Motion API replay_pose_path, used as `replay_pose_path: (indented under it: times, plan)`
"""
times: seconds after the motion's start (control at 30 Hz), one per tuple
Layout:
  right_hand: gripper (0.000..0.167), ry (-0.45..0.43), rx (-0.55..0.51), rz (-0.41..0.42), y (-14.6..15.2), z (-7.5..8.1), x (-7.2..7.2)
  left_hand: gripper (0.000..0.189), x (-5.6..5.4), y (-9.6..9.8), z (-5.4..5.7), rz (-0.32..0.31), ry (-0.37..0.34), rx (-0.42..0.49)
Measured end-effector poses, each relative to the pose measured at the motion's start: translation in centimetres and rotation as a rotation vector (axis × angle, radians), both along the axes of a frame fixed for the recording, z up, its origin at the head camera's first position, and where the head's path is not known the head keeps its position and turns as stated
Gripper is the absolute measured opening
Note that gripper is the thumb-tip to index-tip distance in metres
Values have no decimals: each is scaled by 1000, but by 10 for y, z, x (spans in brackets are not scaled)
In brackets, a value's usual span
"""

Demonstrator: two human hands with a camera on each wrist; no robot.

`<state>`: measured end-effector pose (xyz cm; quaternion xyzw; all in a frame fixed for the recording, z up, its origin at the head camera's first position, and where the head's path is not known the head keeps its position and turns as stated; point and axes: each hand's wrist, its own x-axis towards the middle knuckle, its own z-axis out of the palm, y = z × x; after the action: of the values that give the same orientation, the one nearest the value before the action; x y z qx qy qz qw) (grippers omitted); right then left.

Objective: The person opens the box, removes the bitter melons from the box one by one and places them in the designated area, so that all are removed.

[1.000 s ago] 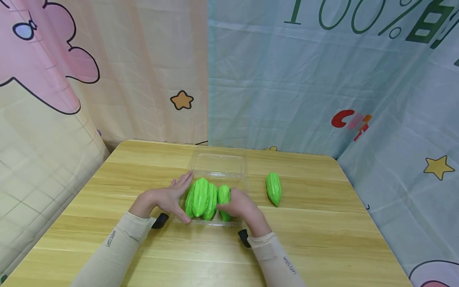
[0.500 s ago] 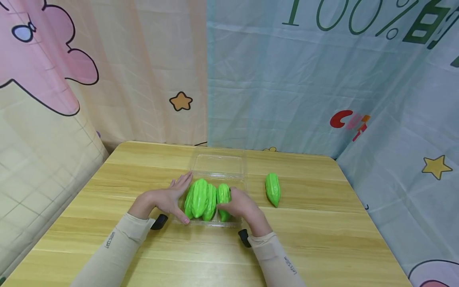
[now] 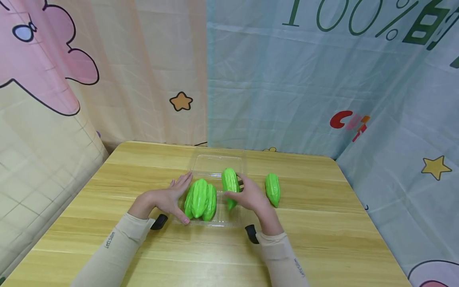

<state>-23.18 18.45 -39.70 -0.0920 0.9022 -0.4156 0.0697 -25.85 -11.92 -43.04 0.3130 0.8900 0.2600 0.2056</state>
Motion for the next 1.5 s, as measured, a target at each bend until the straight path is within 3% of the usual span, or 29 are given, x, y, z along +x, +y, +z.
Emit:
replay_pose_path:
  times: [0.2,0.57,0.8,1.1,1.5]
  plan:
    - [82,22,-65,-38,10,8,0,151,0,0,0,1,3,-5]
    - [77,-38,-172,-126,37,16,-1,151,0,0,1,0,-2,-6]
    - [79,-22,-143,-195,58,20,-3,151,0,0,2,3,-6,-10]
    - [84,-69,-104,-297,92,20,-6,150,0,0,1,-7,-1,-8]
    - [80,-88,81,-377,125,9,-8,151,-1,0,1,-1,-8,-4]
